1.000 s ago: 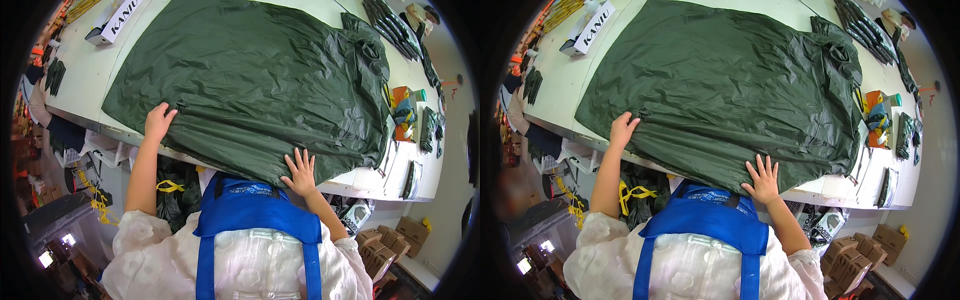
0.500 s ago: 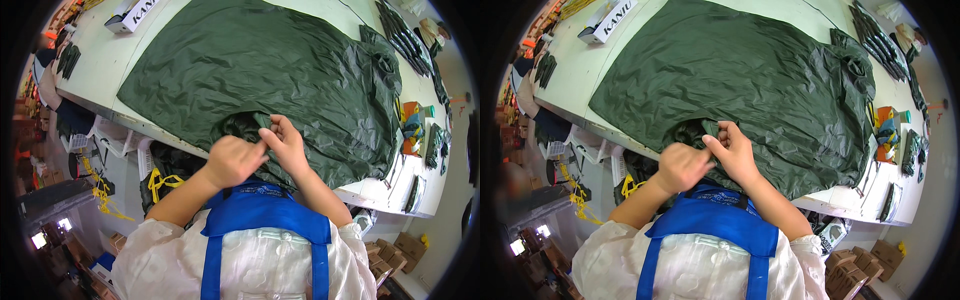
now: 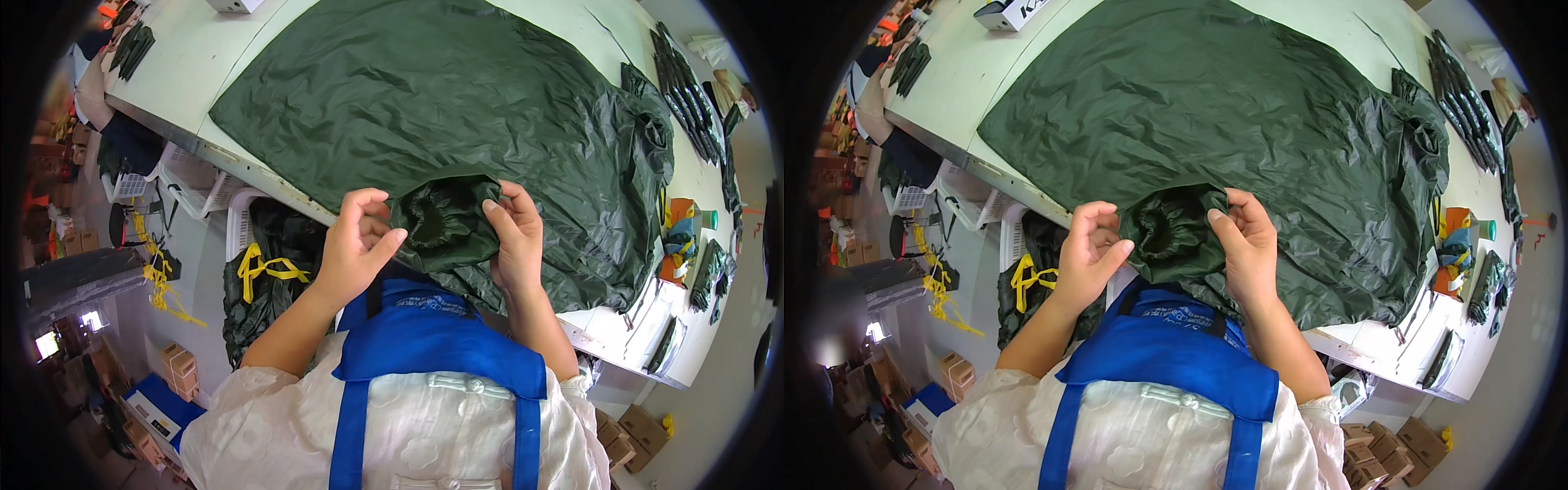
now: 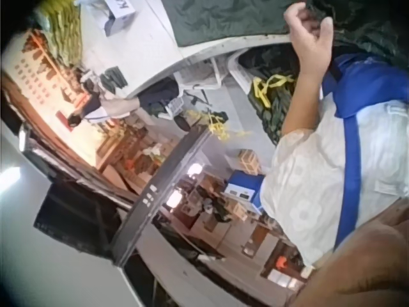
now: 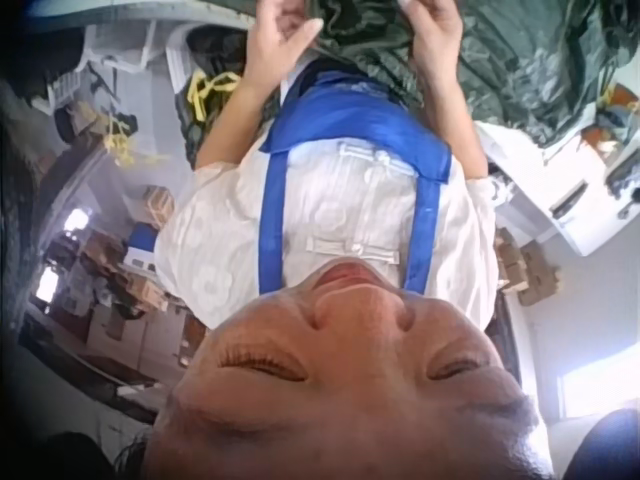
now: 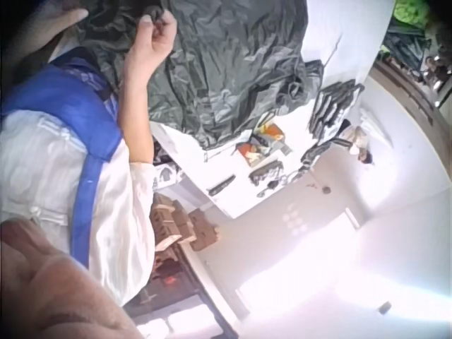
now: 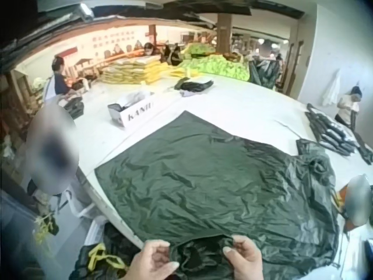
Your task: The person unfolds a large green fabric item on a white table, smooths it, and folds it into a compact rectangle. They then place the folded item into a white basket and repeat the process with another green fabric item.
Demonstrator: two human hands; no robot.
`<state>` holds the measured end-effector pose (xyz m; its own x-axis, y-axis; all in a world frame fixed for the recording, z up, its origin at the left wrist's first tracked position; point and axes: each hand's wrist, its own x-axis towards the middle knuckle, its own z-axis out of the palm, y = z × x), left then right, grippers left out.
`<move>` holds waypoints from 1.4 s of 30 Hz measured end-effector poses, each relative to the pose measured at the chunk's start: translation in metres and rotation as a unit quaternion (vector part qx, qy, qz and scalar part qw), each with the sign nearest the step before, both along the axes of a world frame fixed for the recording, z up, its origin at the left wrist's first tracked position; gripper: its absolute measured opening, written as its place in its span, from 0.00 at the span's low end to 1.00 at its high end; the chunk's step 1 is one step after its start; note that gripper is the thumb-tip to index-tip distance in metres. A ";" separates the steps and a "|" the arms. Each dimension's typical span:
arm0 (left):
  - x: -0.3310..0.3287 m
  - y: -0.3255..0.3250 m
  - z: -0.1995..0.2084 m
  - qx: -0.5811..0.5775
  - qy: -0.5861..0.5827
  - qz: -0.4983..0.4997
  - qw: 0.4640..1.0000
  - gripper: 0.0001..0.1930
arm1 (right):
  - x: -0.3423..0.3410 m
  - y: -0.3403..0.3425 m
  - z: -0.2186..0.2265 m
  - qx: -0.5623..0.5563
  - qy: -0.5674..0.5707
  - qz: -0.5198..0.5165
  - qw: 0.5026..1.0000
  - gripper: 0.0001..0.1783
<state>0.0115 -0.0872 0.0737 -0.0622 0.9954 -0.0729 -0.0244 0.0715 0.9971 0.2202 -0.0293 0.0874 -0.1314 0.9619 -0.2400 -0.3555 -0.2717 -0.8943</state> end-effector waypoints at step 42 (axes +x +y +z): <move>-0.090 0.127 -0.096 -0.077 0.479 0.104 0.868 0.19 | 0.110 -0.098 -0.160 -0.026 -0.820 0.066 0.568 0.42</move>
